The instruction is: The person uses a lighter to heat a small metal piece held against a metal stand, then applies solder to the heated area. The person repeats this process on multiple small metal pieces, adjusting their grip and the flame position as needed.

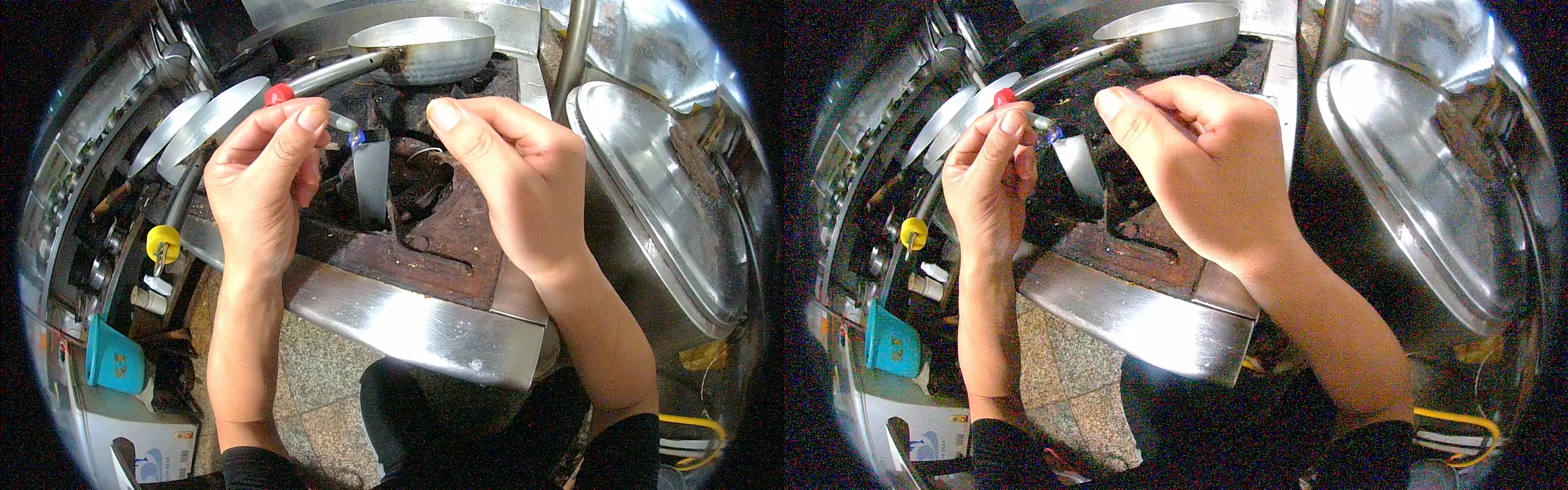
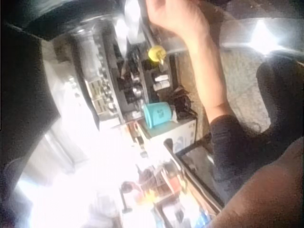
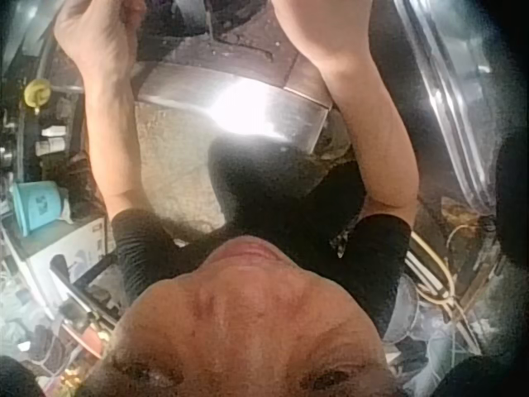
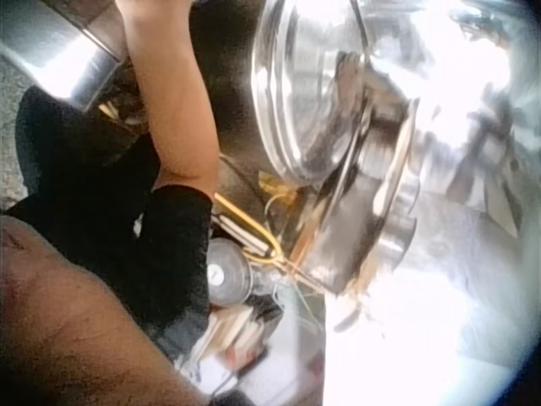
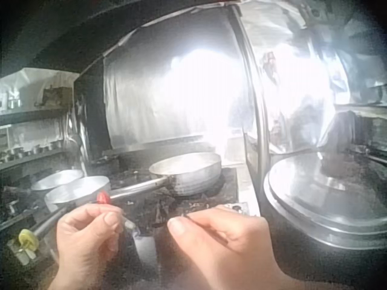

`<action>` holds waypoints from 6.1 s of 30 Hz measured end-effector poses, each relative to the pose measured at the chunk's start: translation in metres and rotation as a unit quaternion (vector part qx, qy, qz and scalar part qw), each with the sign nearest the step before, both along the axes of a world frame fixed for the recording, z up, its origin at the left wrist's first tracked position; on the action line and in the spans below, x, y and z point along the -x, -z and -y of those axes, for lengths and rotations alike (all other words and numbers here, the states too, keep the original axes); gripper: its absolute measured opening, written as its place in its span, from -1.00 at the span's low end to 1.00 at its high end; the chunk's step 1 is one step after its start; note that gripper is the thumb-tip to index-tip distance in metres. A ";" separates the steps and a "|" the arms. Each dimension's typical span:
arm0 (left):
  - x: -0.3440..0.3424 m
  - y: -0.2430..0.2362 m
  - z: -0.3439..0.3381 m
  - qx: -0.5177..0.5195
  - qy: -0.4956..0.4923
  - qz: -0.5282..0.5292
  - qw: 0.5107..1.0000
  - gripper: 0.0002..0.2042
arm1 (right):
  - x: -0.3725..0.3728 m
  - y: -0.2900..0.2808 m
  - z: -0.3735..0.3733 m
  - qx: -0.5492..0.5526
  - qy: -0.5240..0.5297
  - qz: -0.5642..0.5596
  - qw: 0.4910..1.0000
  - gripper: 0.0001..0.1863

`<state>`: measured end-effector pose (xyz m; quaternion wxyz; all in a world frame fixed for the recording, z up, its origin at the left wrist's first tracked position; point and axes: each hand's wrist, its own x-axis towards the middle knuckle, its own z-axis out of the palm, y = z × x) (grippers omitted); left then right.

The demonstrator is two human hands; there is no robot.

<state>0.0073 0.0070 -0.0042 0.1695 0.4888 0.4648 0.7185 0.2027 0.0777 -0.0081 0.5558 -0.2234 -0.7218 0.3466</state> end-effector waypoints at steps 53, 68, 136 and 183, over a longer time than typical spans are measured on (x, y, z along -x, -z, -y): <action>-0.001 -0.002 0.002 0.003 -0.034 0.017 0.999 -0.81 | 0.007 0.005 -0.006 -0.043 0.035 -0.029 0.998 -0.70; 0.005 -0.003 0.006 -0.005 0.022 0.018 1.000 -0.79 | 0.004 0.002 0.002 0.057 -0.024 -0.020 0.998 -0.70; 0.001 0.007 0.010 -0.073 0.006 -0.065 0.995 -0.77 | 0.007 0.010 -0.006 0.054 -0.012 0.022 0.998 -0.78; 0.004 0.008 0.011 -0.047 -0.003 -0.113 0.992 -0.76 | 0.006 0.010 -0.006 0.040 -0.006 0.023 0.999 -0.79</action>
